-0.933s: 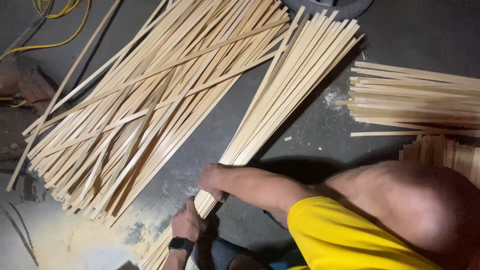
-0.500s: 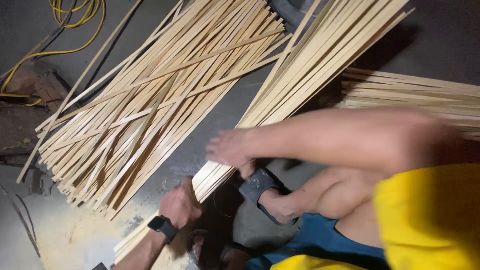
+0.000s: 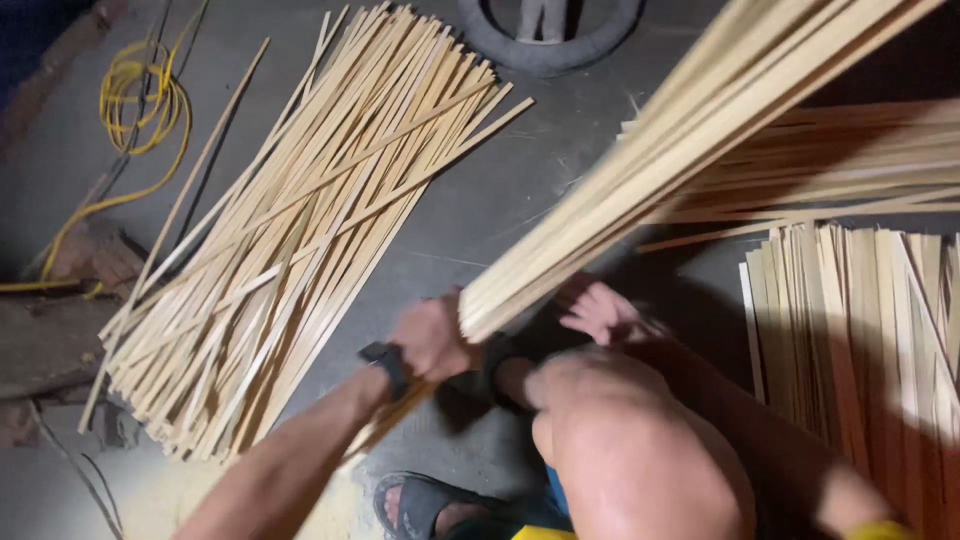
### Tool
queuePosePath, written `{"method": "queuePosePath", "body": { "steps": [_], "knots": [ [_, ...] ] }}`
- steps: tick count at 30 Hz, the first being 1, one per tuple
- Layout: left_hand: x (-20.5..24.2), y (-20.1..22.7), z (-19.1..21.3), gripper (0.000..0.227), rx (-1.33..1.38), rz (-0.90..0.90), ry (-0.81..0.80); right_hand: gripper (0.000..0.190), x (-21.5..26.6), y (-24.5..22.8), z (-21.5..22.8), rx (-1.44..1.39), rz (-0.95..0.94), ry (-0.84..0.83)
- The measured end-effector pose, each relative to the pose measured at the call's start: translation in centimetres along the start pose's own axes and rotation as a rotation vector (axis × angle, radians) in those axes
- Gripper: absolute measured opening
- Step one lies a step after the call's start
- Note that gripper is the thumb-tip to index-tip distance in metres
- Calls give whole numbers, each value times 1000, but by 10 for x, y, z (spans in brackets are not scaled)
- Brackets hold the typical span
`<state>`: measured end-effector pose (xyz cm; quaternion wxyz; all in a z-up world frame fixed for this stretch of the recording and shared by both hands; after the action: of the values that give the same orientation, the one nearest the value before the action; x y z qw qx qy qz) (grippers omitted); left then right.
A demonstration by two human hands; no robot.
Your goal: Feeding and sorting thin bamboo strips through a specialized cutting machine for processing.
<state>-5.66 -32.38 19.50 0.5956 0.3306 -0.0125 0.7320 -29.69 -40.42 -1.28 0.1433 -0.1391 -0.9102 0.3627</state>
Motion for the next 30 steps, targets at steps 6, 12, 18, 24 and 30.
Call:
{"method": "queuePosePath", "body": {
  "steps": [6,12,18,24,30],
  "knots": [
    [-50,124,-34,63,212,-365,-60,67,7,-112,9,-301,529,320],
    [-98,131,-33,80,-224,-211,-41,61,57,-156,96,-374,577,544],
    [-167,146,-45,75,-246,15,-323,42,133,-189,260,-235,747,960],
    [-253,213,-55,52,-185,-228,-254,33,165,-275,284,-153,662,1239],
    [-290,197,-90,80,-298,-325,106,50,196,-315,363,-76,571,1297]
  ]
}}
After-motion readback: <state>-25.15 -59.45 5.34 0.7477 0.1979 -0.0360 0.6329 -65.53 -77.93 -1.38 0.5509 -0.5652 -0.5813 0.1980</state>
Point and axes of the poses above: each hand's wrist, its own x-axis away from the middle knuckle, its own z-axis out of the back of the hand, y = z × x, the point moved 9 cm from there along -x, towards the middle knuckle, and after that the axes turned 6 degrees about -y, right-handed, at the moved point
